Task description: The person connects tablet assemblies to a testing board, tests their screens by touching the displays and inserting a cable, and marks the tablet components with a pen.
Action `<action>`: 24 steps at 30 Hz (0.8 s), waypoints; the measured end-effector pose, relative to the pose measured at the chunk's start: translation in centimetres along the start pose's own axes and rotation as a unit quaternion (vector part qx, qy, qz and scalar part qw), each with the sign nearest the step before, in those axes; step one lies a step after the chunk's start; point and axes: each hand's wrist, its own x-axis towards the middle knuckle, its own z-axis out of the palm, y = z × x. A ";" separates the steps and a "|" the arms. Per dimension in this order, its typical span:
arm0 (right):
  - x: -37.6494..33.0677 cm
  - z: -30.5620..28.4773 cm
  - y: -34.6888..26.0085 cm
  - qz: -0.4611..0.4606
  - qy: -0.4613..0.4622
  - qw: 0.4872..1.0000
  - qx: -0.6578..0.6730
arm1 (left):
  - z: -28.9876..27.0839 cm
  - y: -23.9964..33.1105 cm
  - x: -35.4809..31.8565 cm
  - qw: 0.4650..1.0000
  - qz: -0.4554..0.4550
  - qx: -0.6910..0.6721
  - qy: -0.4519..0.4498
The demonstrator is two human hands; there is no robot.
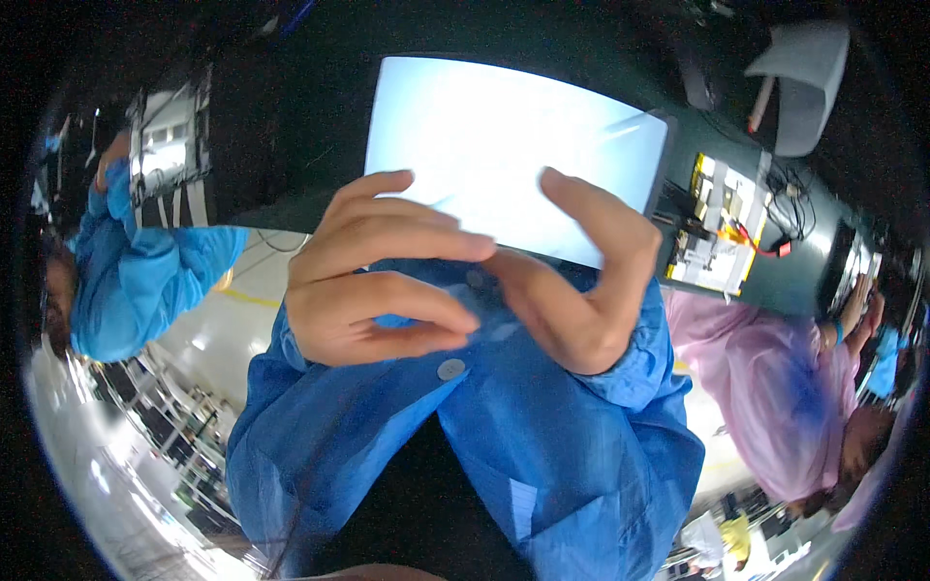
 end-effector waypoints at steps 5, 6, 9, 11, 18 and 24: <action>-3.9 -0.9 2.3 0.134 0.006 0.991 -0.011 | 0.5 -6.0 -1.9 0.948 -0.198 0.037 0.245; -5.1 -1.1 2.7 0.197 0.013 0.980 0.029 | 1.0 -7.4 -2.3 0.912 -0.275 0.086 0.292; -7.9 -0.6 3.3 0.299 0.045 0.948 0.097 | 2.2 -10.1 -2.6 0.907 -0.311 0.090 0.269; -9.3 0.1 3.5 0.341 0.078 0.921 0.170 | 3.1 -10.0 -2.1 0.899 -0.336 0.029 0.278; -9.8 1.1 2.9 0.361 0.132 0.892 0.237 | 3.2 -10.1 -2.1 0.915 -0.284 0.004 0.288; -10.3 1.4 2.4 0.332 0.166 0.907 0.199 | 2.5 -9.7 -2.2 0.922 -0.101 -0.046 0.370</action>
